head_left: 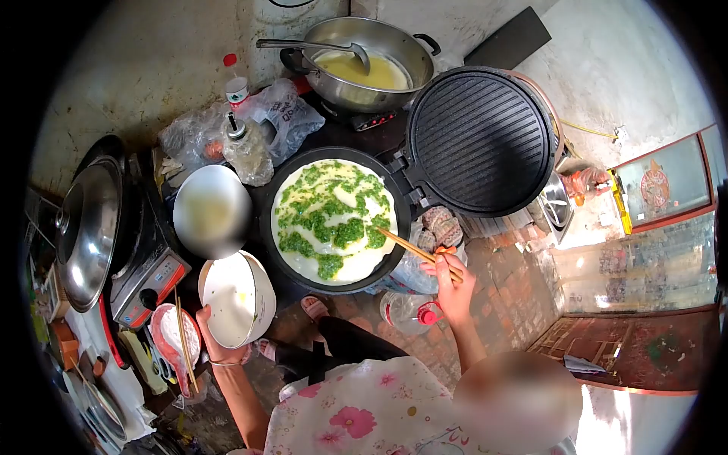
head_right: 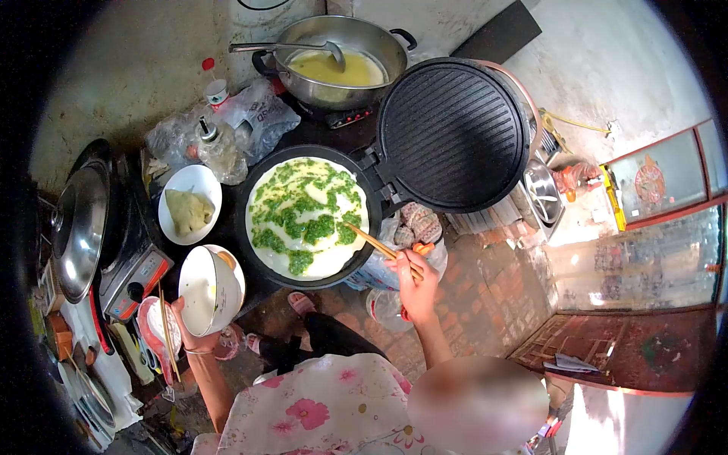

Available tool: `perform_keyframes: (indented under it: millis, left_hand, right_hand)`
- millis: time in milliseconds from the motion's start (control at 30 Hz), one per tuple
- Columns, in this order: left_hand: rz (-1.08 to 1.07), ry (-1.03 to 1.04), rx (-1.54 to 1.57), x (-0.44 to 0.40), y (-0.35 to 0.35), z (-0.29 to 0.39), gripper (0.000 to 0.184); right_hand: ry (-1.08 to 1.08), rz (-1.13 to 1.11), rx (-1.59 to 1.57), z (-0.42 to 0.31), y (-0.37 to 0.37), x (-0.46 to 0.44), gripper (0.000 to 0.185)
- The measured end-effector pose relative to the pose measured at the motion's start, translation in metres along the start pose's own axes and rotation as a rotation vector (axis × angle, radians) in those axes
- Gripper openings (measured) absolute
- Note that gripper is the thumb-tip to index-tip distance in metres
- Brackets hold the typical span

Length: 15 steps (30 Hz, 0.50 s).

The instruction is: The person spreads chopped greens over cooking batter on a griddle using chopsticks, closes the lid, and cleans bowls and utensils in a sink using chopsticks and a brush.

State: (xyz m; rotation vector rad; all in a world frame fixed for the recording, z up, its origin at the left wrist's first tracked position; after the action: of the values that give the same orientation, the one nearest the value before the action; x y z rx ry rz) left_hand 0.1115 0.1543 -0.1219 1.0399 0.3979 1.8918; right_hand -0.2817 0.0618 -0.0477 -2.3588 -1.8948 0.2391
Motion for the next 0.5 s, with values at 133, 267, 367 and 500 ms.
perform_keyframes:
  millis: [133,267,367,500]
  left_hand:
    - [0.012,-0.003,-0.005,0.0,-0.011,-0.001,0.059]
    - [0.003,0.008,-0.004,-0.001,-0.009,-0.001,0.059]
    - [0.003,0.014,-0.009,-0.003,-0.014,-0.001,0.059]
    - [-0.005,0.009,-0.021,-0.001,-0.009,-0.001,0.059]
  right_hand:
    - [0.025,0.062,-0.024,-0.001,-0.008,-0.003,0.02]
    - [0.016,-0.012,0.007,0.002,-0.004,0.003,0.024]
    - [0.01,-0.004,0.025,-0.001,-0.007,-0.001,0.027]
    - [0.021,0.025,0.036,-0.001,-0.009,0.0,0.026]
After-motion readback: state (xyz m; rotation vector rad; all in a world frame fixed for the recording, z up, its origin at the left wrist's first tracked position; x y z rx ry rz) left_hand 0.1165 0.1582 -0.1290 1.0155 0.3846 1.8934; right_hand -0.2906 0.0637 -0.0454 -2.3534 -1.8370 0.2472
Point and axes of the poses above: each hand's wrist, its own x-axis away from the middle knuckle, its own y-axis out of the palm, z = x × y, the point moved 6 cm from there along -x, towards the middle knuckle, and after that the axes turned 5 degrees about -x, right-handed, at the moved point
